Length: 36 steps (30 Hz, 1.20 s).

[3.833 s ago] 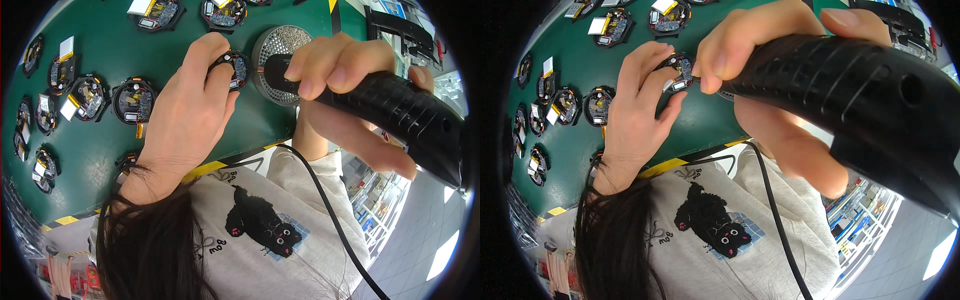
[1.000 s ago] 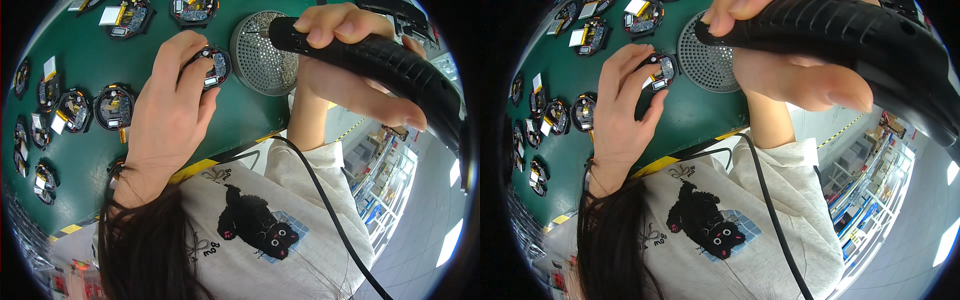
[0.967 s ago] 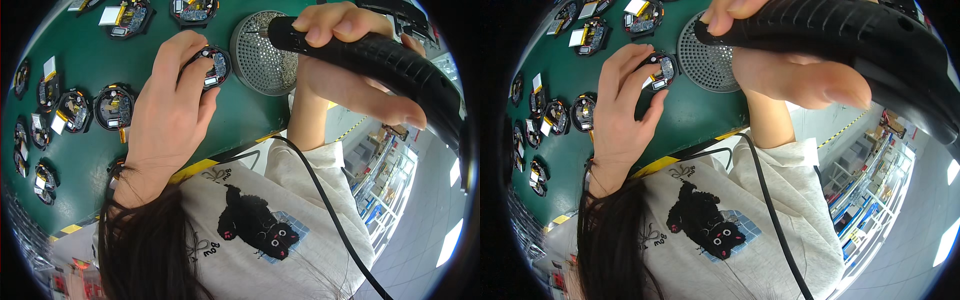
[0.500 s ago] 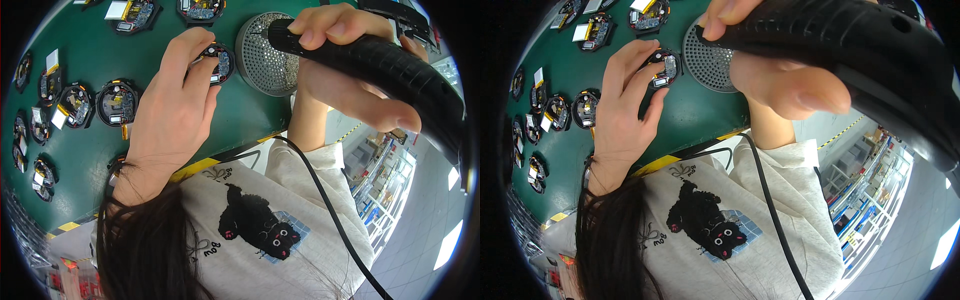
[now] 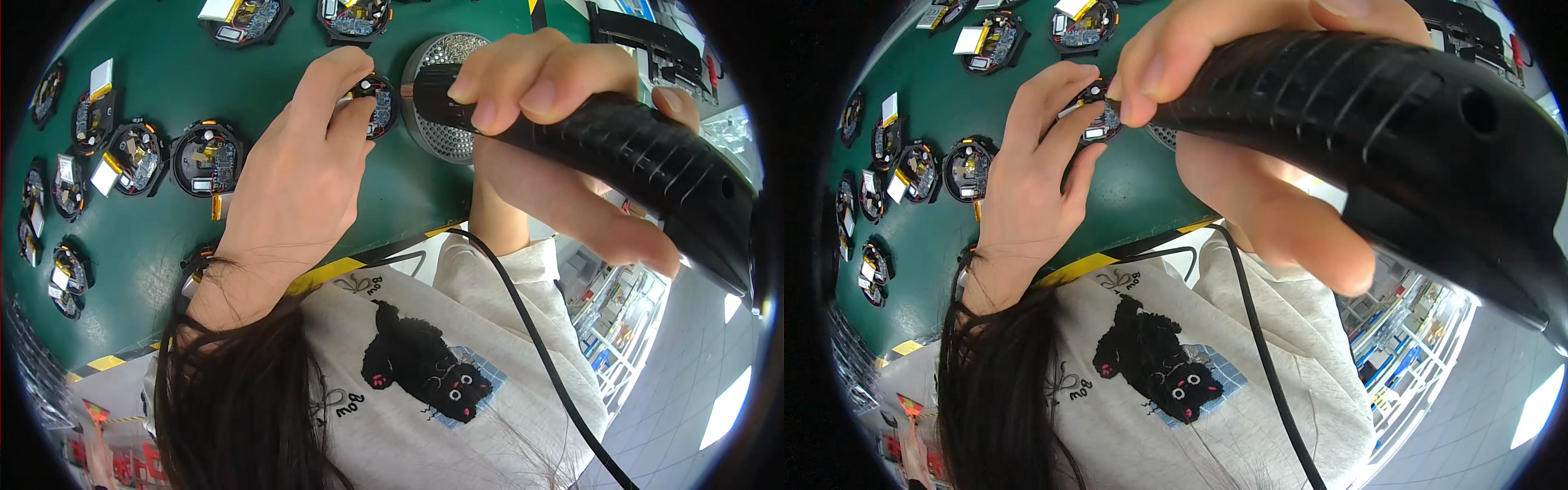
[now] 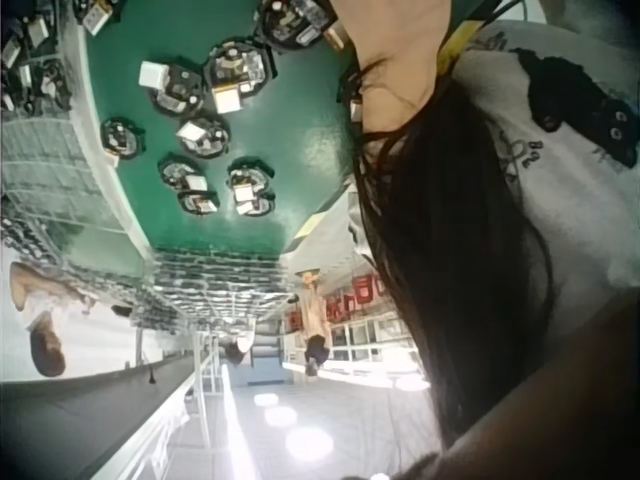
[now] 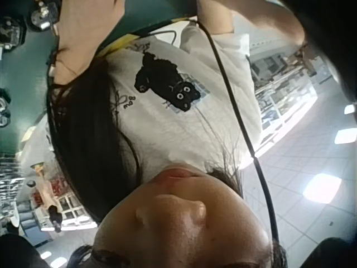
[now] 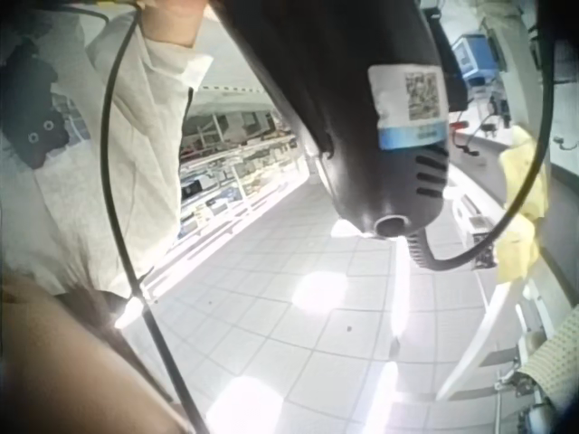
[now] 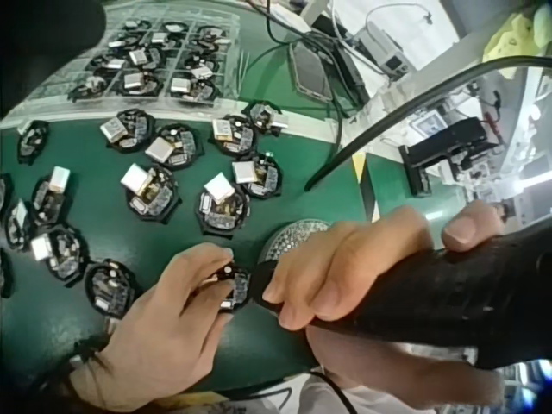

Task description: Assembling electronic devices using a hot air rework tool to secure components.

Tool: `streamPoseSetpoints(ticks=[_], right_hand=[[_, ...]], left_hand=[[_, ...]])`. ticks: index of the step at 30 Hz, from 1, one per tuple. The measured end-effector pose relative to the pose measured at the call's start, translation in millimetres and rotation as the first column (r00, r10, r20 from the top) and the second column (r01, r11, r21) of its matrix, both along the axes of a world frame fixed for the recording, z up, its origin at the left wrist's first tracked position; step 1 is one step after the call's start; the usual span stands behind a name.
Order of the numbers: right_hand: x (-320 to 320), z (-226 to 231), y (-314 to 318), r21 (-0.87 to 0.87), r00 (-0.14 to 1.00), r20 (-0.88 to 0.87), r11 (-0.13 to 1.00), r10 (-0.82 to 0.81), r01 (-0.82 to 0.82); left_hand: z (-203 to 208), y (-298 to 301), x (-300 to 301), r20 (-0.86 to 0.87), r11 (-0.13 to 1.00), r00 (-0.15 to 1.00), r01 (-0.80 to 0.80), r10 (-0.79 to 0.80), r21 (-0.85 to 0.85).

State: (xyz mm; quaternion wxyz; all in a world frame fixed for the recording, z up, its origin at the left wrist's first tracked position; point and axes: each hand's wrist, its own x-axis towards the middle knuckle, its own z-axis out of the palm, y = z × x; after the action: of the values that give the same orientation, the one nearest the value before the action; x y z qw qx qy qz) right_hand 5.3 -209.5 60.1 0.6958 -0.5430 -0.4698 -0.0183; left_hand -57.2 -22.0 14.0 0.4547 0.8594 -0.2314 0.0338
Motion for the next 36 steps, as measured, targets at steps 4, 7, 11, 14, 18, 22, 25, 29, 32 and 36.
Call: streamPoseSetpoints(ticks=[4, 7, 11, 14, 18, 22, 25, 29, 32, 36], right_hand=[[18.7, -0.6, -1.8, -0.008, 0.973, 0.145, 0.984, 0.178, -0.178], [12.8, -0.5, 0.2, -0.018, 0.987, 0.138, 0.996, 0.085, -0.083], [20.5, -1.4, -0.5, -0.027, 0.97, 0.172, 0.985, 0.171, -0.169], [8.6, -1.9, -1.7, -0.014, 0.987, 0.114, 0.994, 0.113, -0.112], [11.0, -0.2, -3.1, 0.041, 0.996, 0.077, 0.998, 0.036, -0.039], [13.2, 2.2, -6.7, -0.012, 0.984, 0.122, 0.991, 0.13, -0.13], [12.2, 1.2, -1.7, -0.036, 0.985, 0.122, 0.992, 0.124, -0.12], [12.2, 0.8, -0.6, -0.037, 0.986, 0.119, 0.993, 0.119, -0.115], [13.5, -2.3, -0.5, 0.006, 0.983, 0.139, 0.993, 0.117, -0.119], [16.2, -2.2, 2.3, 0.004, 0.98, 0.141, 0.99, 0.139, -0.141]], left_hand=[[1.6, -1.7, 0.7, -0.005, 1.0, 1.0, -0.007, 0.007, -0.03], [2.8, -2.7, 1.2, -0.098, 0.994, 0.995, -0.024, 0.014, -0.107], [3.9, -3.4, 0.9, -0.081, 0.989, 0.996, -0.038, 0.027, -0.142], [4.7, -5.4, 0.2, -0.144, 0.989, 0.989, -0.061, 0.041, -0.134], [3.6, -8.3, -0.2, -0.135, 0.993, 0.989, -0.08, 0.067, -0.091], [2.9, -9.2, 2.6, -0.026, 0.999, 0.998, -0.049, 0.048, -0.016], [8.4, -8.7, 3.1, -0.092, 0.999, 0.994, -0.052, 0.052, 0.003], [7.0, -11.4, 4.2, -0.118, 0.994, 0.99, -0.087, 0.078, -0.073], [4.6, -11.1, 2.3, -0.206, 0.98, 0.972, -0.147, 0.118, -0.134], [4.5, -10.4, 2.3, -0.205, 0.98, 0.971, -0.149, 0.12, -0.129]])
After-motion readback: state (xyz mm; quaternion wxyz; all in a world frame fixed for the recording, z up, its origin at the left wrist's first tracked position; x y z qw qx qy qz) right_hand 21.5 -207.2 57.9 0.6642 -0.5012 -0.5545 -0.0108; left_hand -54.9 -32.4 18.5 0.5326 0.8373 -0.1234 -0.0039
